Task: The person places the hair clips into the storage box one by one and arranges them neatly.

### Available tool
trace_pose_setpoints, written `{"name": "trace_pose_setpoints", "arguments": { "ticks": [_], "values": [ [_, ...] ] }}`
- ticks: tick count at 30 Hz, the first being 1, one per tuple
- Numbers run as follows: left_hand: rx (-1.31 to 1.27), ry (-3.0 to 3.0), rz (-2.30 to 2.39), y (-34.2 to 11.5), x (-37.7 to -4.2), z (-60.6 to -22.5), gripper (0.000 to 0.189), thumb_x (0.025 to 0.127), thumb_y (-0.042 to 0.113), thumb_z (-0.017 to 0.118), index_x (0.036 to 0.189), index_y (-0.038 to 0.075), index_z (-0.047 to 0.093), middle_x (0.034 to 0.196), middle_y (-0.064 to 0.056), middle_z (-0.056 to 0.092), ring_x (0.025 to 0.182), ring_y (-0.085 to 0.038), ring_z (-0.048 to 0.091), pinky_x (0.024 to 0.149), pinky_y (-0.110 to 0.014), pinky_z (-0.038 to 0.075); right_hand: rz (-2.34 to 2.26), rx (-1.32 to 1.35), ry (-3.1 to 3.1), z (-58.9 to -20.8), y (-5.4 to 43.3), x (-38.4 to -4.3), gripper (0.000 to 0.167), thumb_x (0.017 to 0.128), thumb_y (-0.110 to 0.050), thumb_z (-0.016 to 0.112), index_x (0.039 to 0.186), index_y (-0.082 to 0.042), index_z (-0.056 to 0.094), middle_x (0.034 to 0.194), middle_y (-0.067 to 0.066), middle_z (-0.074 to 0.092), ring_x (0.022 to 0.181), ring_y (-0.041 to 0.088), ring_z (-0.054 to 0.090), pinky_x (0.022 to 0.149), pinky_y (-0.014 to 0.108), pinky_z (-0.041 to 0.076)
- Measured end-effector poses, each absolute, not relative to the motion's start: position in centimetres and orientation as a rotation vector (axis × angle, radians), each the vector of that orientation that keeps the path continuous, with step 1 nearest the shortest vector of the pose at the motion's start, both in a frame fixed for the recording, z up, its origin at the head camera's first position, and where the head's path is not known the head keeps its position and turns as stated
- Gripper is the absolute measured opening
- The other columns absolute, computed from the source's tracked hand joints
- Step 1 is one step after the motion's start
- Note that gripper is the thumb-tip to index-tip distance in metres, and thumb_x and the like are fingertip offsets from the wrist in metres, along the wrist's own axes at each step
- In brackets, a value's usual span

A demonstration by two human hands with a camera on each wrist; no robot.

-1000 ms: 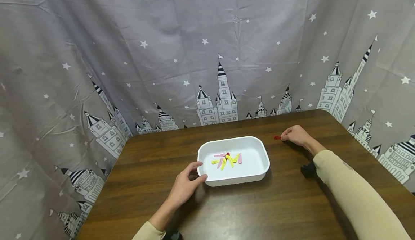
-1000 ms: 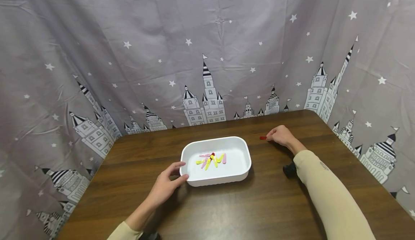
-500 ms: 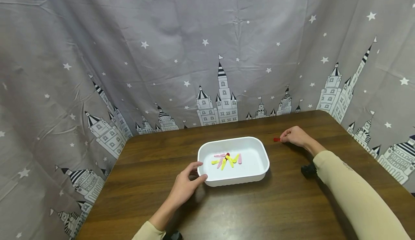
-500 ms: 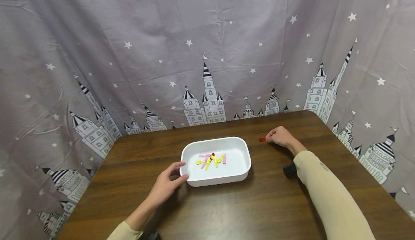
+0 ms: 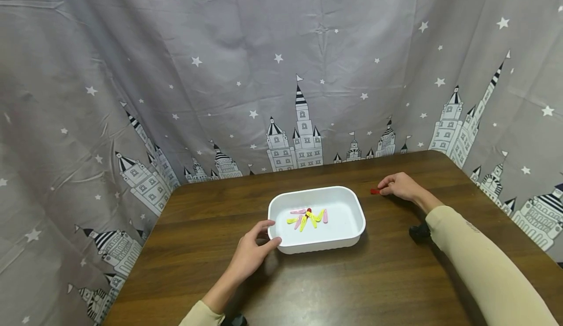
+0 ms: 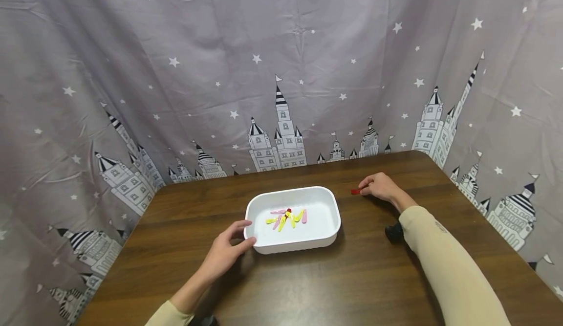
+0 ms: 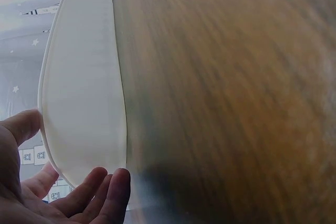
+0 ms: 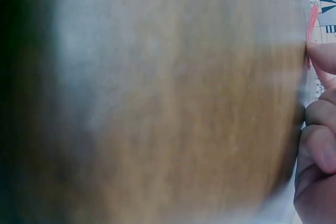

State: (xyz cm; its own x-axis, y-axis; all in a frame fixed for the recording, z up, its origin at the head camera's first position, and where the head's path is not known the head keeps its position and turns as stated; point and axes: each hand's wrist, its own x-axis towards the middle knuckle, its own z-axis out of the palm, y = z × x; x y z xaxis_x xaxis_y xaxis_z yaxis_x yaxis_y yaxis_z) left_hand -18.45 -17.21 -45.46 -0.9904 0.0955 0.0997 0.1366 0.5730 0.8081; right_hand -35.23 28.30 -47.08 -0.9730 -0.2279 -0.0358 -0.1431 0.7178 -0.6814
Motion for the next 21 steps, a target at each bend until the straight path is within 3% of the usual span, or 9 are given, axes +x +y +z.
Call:
{"name": "trace_pose_setpoints", "arguments": {
  "ticks": [4, 8, 12, 21],
  "values": [
    [-0.200, -2.748, -1.415, -17.19, -18.47, -45.47, 0.046, 0.089, 0.030, 0.076, 0.130, 0.013, 0.063, 0.116, -0.009, 0.069, 0.103, -0.022, 0.067, 0.086, -0.040, 0.049, -1.095, -0.304, 2.791, -46.97, 28.21, -35.27, 0.029, 0.088, -0.019, 0.073, 0.114, -0.005, 0.074, 0.120, 0.020, 0.069, 0.102, 0.029, 0.055, 0.087, 0.039, 0.040],
    [-0.187, -2.753, -1.413, -17.18, -18.48, -45.52, 0.045, 0.090, 0.029, 0.076, 0.130, 0.014, 0.063, 0.117, -0.009, 0.069, 0.104, -0.022, 0.066, 0.088, -0.043, 0.049, -1.099, -0.333, 2.769, -46.90, 27.98, -35.25, 0.031, 0.089, -0.021, 0.073, 0.117, -0.007, 0.074, 0.127, 0.022, 0.067, 0.113, 0.035, 0.058, 0.099, 0.052, 0.042],
    [-0.178, -2.759, -1.411, -17.18, -18.48, -45.58, 0.045, 0.089, 0.030, 0.076, 0.130, 0.014, 0.063, 0.117, -0.009, 0.069, 0.105, -0.022, 0.066, 0.088, -0.043, 0.048, -1.073, -0.367, 2.789, -47.10, 27.77, -35.33, 0.028, 0.090, -0.022, 0.073, 0.114, -0.007, 0.076, 0.126, 0.022, 0.068, 0.122, 0.041, 0.056, 0.106, 0.060, 0.038],
    [-0.185, -2.752, -1.427, -17.22, -18.52, -45.49, 0.048, 0.089, 0.035, 0.076, 0.130, 0.014, 0.063, 0.118, -0.010, 0.069, 0.105, -0.023, 0.066, 0.087, -0.041, 0.048, -1.063, -0.352, 2.823, -47.16, 27.45, -35.34, 0.021, 0.091, -0.018, 0.072, 0.108, -0.007, 0.078, 0.122, 0.023, 0.069, 0.123, 0.044, 0.056, 0.107, 0.061, 0.036]
  ]
}}
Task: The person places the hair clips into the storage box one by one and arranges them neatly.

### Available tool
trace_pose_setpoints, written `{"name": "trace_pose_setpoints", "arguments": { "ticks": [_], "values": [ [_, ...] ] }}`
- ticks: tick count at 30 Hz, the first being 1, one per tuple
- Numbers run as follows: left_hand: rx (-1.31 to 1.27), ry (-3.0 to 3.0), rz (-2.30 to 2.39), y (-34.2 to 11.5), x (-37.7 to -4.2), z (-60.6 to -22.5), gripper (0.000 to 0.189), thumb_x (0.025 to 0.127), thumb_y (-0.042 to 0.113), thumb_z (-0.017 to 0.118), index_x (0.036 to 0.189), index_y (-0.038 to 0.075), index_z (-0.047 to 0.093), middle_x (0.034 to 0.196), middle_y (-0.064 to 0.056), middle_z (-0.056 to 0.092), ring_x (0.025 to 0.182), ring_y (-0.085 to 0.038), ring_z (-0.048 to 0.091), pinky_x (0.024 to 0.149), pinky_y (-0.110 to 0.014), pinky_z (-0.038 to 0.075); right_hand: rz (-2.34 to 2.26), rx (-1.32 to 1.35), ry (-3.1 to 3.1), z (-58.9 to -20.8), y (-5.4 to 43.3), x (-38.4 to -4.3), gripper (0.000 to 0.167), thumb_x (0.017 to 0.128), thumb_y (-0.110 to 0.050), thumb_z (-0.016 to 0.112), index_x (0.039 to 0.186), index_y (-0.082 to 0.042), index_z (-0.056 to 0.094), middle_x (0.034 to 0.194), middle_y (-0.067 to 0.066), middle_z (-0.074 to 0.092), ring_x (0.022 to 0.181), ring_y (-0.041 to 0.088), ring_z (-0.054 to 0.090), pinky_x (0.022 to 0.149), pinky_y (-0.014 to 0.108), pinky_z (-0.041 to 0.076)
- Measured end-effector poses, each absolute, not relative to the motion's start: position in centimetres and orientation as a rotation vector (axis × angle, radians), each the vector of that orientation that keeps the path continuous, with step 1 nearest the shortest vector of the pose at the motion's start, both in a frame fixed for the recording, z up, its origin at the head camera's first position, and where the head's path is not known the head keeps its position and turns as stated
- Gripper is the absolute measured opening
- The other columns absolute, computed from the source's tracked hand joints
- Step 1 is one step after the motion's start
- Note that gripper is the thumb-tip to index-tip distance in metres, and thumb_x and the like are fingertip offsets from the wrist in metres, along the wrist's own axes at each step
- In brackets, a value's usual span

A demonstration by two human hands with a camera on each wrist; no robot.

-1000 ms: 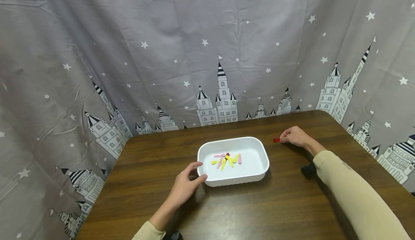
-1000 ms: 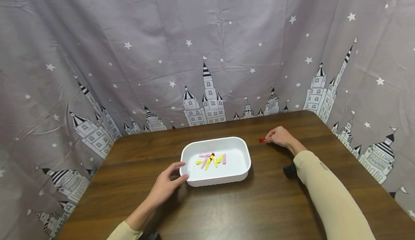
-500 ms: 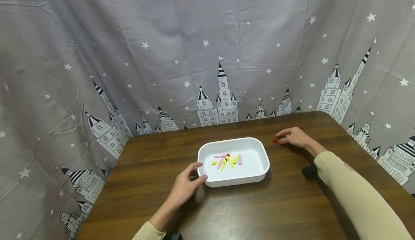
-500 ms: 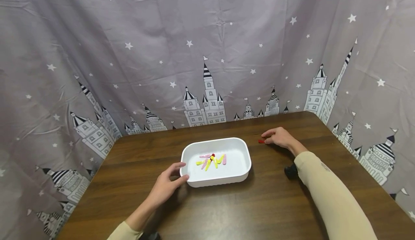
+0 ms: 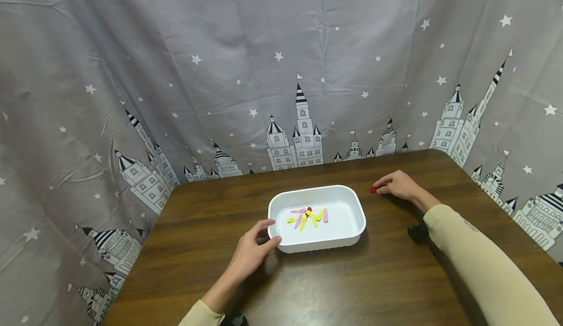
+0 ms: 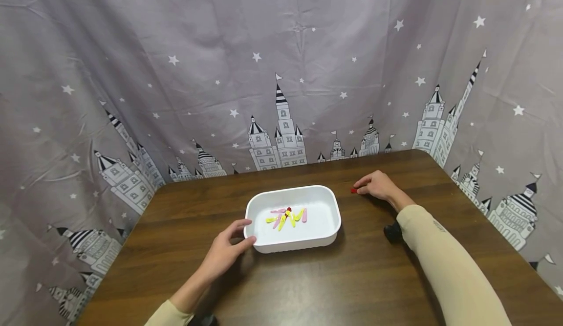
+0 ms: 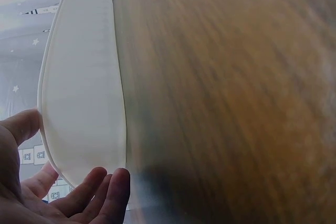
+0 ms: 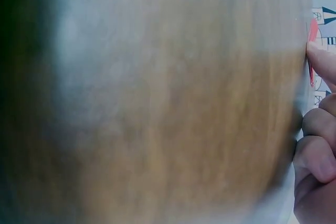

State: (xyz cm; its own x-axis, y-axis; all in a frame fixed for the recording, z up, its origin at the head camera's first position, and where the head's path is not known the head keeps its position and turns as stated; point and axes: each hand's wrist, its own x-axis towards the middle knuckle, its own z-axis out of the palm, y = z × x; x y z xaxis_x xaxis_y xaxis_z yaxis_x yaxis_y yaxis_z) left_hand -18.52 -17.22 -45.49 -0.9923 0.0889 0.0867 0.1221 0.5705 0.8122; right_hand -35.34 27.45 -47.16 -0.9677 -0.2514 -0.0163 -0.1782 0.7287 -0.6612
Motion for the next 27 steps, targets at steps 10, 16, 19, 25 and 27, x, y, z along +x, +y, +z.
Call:
{"name": "trace_pose_setpoints", "arguments": {
  "ticks": [10, 16, 19, 25, 27],
  "values": [
    [-0.181, -2.758, -1.426, -17.27, -18.59, -45.56, 0.049, 0.089, 0.036, 0.076, 0.131, 0.015, 0.063, 0.119, -0.010, 0.069, 0.106, -0.022, 0.067, 0.088, -0.041, 0.049, -1.076, -0.337, 2.812, -46.94, 27.52, -35.25, 0.016, 0.091, -0.015, 0.071, 0.102, -0.005, 0.079, 0.113, 0.021, 0.073, 0.112, 0.039, 0.059, 0.101, 0.058, 0.041],
    [-0.180, -2.754, -1.430, -17.28, -18.55, -45.60, 0.049, 0.088, 0.036, 0.076, 0.130, 0.015, 0.063, 0.119, -0.010, 0.069, 0.106, -0.022, 0.067, 0.088, -0.041, 0.048, -1.063, -0.362, 2.840, -47.02, 27.50, -35.34, 0.015, 0.090, -0.015, 0.073, 0.098, -0.004, 0.079, 0.103, 0.016, 0.076, 0.100, 0.032, 0.062, 0.090, 0.045, 0.044],
    [-0.185, -2.749, -1.428, -17.26, -18.55, -45.64, 0.048, 0.089, 0.035, 0.076, 0.130, 0.015, 0.063, 0.118, -0.010, 0.069, 0.105, -0.022, 0.067, 0.088, -0.041, 0.048, -1.056, -0.364, 2.851, -47.12, 27.53, -35.37, 0.014, 0.090, -0.016, 0.073, 0.095, -0.004, 0.079, 0.100, 0.014, 0.076, 0.099, 0.029, 0.062, 0.088, 0.041, 0.044],
    [-0.189, -2.750, -1.421, -17.17, -18.51, -45.56, 0.045, 0.089, 0.030, 0.076, 0.130, 0.014, 0.063, 0.118, -0.010, 0.070, 0.104, -0.021, 0.066, 0.087, -0.040, 0.048, -1.058, -0.361, 2.838, -47.13, 27.73, -35.39, 0.014, 0.090, -0.017, 0.073, 0.093, -0.004, 0.079, 0.099, 0.014, 0.076, 0.095, 0.027, 0.060, 0.083, 0.036, 0.042],
    [-0.188, -2.751, -1.420, -17.18, -18.49, -45.49, 0.045, 0.089, 0.031, 0.076, 0.130, 0.014, 0.064, 0.118, -0.010, 0.069, 0.105, -0.020, 0.065, 0.088, -0.041, 0.047, -1.066, -0.356, 2.831, -47.14, 27.74, -35.39, 0.014, 0.090, -0.017, 0.073, 0.093, -0.004, 0.079, 0.098, 0.013, 0.075, 0.094, 0.026, 0.060, 0.083, 0.036, 0.042]
  ]
}}
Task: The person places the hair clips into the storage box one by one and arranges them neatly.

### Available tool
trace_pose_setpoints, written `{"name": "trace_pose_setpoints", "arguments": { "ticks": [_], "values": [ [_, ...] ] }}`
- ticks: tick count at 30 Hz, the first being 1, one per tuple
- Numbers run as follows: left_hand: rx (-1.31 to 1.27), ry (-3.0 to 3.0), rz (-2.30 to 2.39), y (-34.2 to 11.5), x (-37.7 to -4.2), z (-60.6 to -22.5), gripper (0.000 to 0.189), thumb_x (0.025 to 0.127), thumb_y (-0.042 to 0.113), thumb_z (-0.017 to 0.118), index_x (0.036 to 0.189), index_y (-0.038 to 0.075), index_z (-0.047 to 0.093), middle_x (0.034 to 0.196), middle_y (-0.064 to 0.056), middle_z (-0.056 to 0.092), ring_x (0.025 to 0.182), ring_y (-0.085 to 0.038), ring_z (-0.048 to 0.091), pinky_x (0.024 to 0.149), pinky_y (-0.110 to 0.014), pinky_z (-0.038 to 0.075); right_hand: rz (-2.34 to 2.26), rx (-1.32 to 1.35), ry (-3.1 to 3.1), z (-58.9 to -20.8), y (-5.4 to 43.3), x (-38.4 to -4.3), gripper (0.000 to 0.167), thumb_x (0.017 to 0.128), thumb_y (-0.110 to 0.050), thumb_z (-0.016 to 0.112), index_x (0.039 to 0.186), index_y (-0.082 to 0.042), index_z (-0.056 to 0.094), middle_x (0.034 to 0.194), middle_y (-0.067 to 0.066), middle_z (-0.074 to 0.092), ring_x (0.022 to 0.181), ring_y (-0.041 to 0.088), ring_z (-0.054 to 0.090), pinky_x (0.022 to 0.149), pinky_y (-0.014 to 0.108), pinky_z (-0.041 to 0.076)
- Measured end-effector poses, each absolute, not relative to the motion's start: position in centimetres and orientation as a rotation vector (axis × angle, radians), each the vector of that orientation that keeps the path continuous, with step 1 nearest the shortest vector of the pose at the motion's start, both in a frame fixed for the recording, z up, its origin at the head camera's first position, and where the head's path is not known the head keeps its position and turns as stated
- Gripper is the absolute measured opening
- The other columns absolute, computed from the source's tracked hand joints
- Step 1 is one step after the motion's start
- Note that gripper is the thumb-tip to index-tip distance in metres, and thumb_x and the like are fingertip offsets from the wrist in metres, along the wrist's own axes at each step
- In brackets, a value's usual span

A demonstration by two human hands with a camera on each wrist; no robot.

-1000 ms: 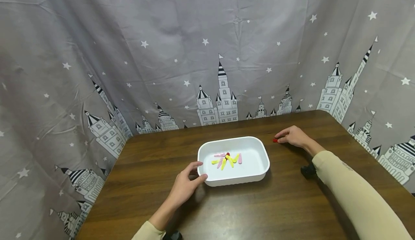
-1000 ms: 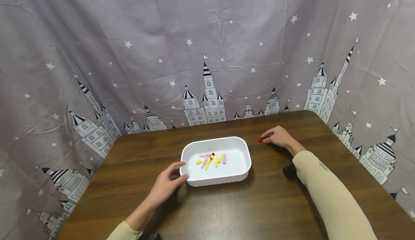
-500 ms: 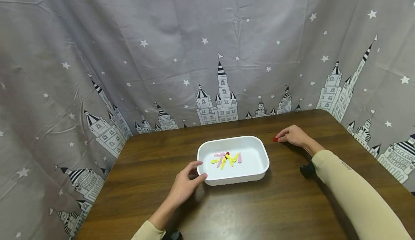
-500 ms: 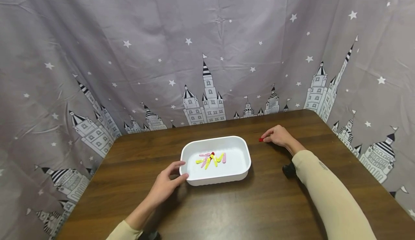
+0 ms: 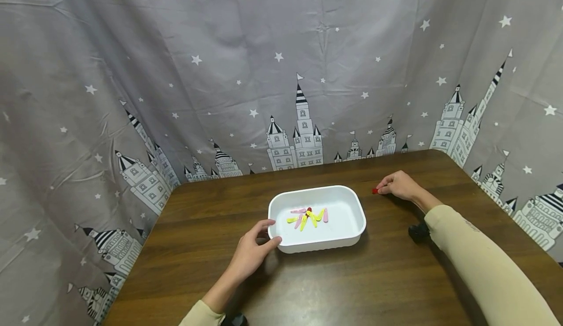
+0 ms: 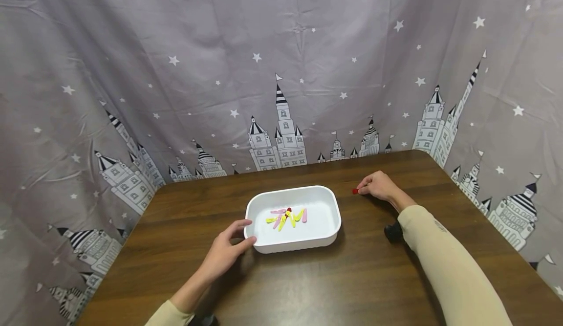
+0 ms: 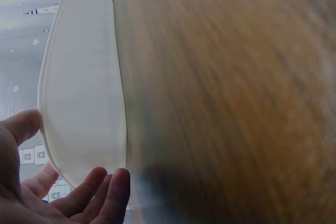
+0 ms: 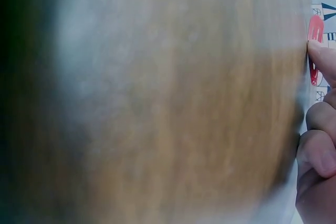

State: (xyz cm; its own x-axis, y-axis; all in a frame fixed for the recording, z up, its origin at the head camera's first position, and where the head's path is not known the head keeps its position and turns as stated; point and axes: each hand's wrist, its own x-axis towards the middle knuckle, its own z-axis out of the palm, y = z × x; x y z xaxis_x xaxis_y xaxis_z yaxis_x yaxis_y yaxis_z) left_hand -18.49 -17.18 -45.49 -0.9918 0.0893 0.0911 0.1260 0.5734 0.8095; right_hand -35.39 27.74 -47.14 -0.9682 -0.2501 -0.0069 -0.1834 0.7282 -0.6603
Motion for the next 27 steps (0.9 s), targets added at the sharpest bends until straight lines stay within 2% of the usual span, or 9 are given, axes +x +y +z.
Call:
{"name": "trace_pose_setpoints", "arguments": {
  "ticks": [11, 17, 27],
  "values": [
    [-0.183, -2.756, -1.424, -17.26, -18.33, -45.52, 0.048, 0.089, 0.034, 0.076, 0.130, 0.014, 0.063, 0.118, -0.010, 0.069, 0.105, -0.022, 0.067, 0.087, -0.040, 0.049, -1.150, -0.329, 2.795, -47.47, 27.91, -35.30, 0.013, 0.088, -0.014, 0.073, 0.088, -0.002, 0.079, 0.094, 0.011, 0.076, 0.093, 0.023, 0.060, 0.085, 0.035, 0.039],
    [-0.188, -2.752, -1.430, -17.25, -18.38, -45.54, 0.046, 0.089, 0.032, 0.076, 0.130, 0.014, 0.063, 0.119, -0.011, 0.069, 0.106, -0.022, 0.066, 0.089, -0.042, 0.048, -1.194, -0.321, 2.773, -47.55, 28.08, -35.36, 0.014, 0.088, -0.014, 0.074, 0.090, 0.000, 0.078, 0.092, 0.010, 0.076, 0.087, 0.017, 0.058, 0.083, 0.032, 0.040],
    [-0.200, -2.745, -1.435, -17.35, -18.57, -45.65, 0.048, 0.089, 0.034, 0.076, 0.130, 0.013, 0.063, 0.118, -0.011, 0.069, 0.105, -0.024, 0.067, 0.086, -0.040, 0.049, -1.242, -0.270, 2.721, -47.28, 28.54, -35.43, 0.020, 0.089, -0.018, 0.075, 0.094, 0.001, 0.078, 0.094, 0.010, 0.077, 0.085, 0.016, 0.057, 0.077, 0.029, 0.043]
  ]
}}
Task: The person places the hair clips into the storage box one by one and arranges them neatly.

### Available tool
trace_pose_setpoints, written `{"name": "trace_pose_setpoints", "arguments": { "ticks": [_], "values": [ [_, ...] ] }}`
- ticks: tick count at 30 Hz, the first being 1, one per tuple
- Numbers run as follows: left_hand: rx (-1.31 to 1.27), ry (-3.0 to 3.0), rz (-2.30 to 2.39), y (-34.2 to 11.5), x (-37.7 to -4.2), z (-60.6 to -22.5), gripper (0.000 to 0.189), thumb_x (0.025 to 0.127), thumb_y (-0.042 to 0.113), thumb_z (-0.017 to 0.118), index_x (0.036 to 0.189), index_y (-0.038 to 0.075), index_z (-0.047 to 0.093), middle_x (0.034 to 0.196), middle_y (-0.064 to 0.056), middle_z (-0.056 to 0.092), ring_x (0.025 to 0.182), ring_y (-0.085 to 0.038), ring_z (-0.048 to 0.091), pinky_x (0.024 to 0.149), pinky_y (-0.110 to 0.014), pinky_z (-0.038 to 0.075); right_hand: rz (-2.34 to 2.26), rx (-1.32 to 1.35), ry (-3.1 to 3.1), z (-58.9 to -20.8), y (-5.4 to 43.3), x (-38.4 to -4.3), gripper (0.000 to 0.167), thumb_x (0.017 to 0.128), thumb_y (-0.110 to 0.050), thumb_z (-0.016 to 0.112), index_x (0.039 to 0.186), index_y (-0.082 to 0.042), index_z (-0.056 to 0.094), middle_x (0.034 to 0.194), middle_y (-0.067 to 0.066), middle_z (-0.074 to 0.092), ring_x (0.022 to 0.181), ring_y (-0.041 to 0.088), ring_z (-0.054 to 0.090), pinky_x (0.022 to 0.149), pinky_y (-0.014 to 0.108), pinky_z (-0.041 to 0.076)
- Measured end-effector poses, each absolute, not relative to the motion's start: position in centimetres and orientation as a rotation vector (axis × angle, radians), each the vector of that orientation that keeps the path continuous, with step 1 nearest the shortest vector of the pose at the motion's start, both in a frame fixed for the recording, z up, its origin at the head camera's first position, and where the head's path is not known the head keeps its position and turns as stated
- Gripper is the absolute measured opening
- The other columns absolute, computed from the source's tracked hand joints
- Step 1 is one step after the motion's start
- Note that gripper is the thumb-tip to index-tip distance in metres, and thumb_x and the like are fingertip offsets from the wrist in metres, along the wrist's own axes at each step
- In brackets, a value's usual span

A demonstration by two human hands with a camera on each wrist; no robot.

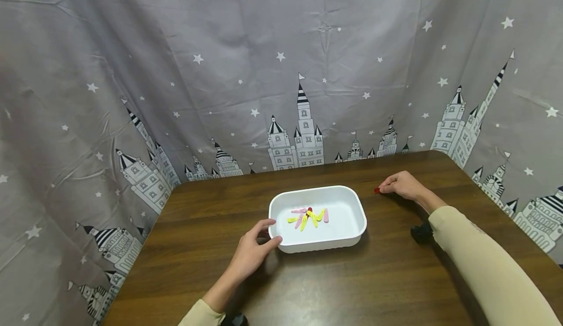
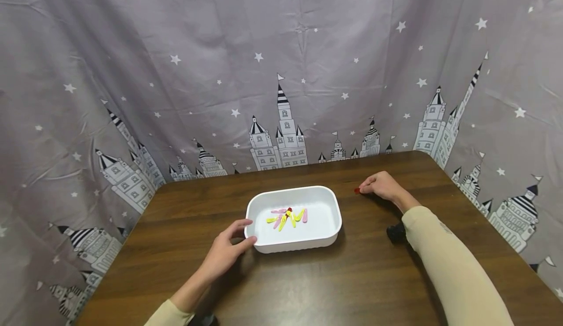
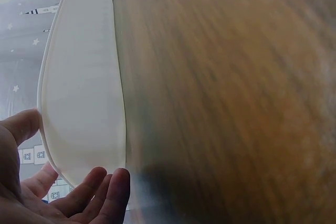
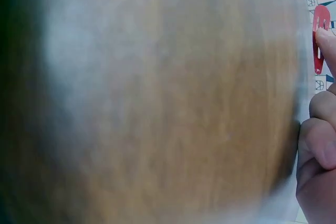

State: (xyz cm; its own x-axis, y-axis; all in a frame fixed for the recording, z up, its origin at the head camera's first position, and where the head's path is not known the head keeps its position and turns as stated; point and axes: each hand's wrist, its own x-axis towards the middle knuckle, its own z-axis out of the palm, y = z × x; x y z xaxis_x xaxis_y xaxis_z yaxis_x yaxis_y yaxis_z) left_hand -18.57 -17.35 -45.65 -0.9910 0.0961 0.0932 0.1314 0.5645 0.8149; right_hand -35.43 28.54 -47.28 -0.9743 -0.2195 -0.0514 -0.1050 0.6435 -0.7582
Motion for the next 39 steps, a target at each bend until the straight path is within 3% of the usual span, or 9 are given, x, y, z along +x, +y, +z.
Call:
{"name": "trace_pose_setpoints", "arguments": {
  "ticks": [8, 21, 26, 39],
  "values": [
    [-0.202, -2.751, -1.434, -17.4, -18.6, -45.7, 0.047, 0.090, 0.032, 0.076, 0.130, 0.013, 0.062, 0.118, -0.011, 0.069, 0.105, -0.023, 0.067, 0.085, -0.040, 0.050, -1.328, -0.188, 2.624, -47.2, 29.2, -35.5, 0.021, 0.088, -0.018, 0.076, 0.096, 0.001, 0.077, 0.081, 0.001, 0.068, 0.050, 0.008, 0.038, 0.047, 0.026, 0.031],
    [-0.199, -2.748, -1.445, -17.3, -18.5, -45.5, 0.048, 0.089, 0.033, 0.076, 0.131, 0.012, 0.062, 0.119, -0.012, 0.069, 0.107, -0.027, 0.067, 0.085, -0.040, 0.050, -1.381, -0.167, 2.568, -46.8, 29.2, -35.3, 0.024, 0.088, -0.017, 0.076, 0.100, 0.004, 0.075, 0.067, -0.004, 0.061, 0.043, 0.005, 0.034, 0.043, 0.025, 0.031],
    [-0.201, -2.746, -1.446, -17.3, -18.4, -45.5, 0.048, 0.089, 0.032, 0.076, 0.131, 0.012, 0.062, 0.118, -0.011, 0.069, 0.106, -0.027, 0.067, 0.084, -0.039, 0.051, -1.387, -0.158, 2.556, -46.5, 29.2, -35.4, 0.026, 0.088, -0.018, 0.076, 0.101, 0.004, 0.074, 0.056, -0.008, 0.051, 0.042, 0.006, 0.033, 0.043, 0.025, 0.031],
    [-0.206, -2.746, -1.426, -17.4, -18.5, -45.7, 0.049, 0.089, 0.035, 0.077, 0.130, 0.013, 0.063, 0.117, -0.011, 0.069, 0.105, -0.025, 0.067, 0.085, -0.040, 0.050, -1.355, -0.182, 2.560, -44.5, 28.7, -35.4, 0.028, 0.090, -0.019, 0.073, 0.104, 0.005, 0.073, 0.059, -0.006, 0.053, 0.042, 0.007, 0.034, 0.043, 0.025, 0.030]
  ]
}}
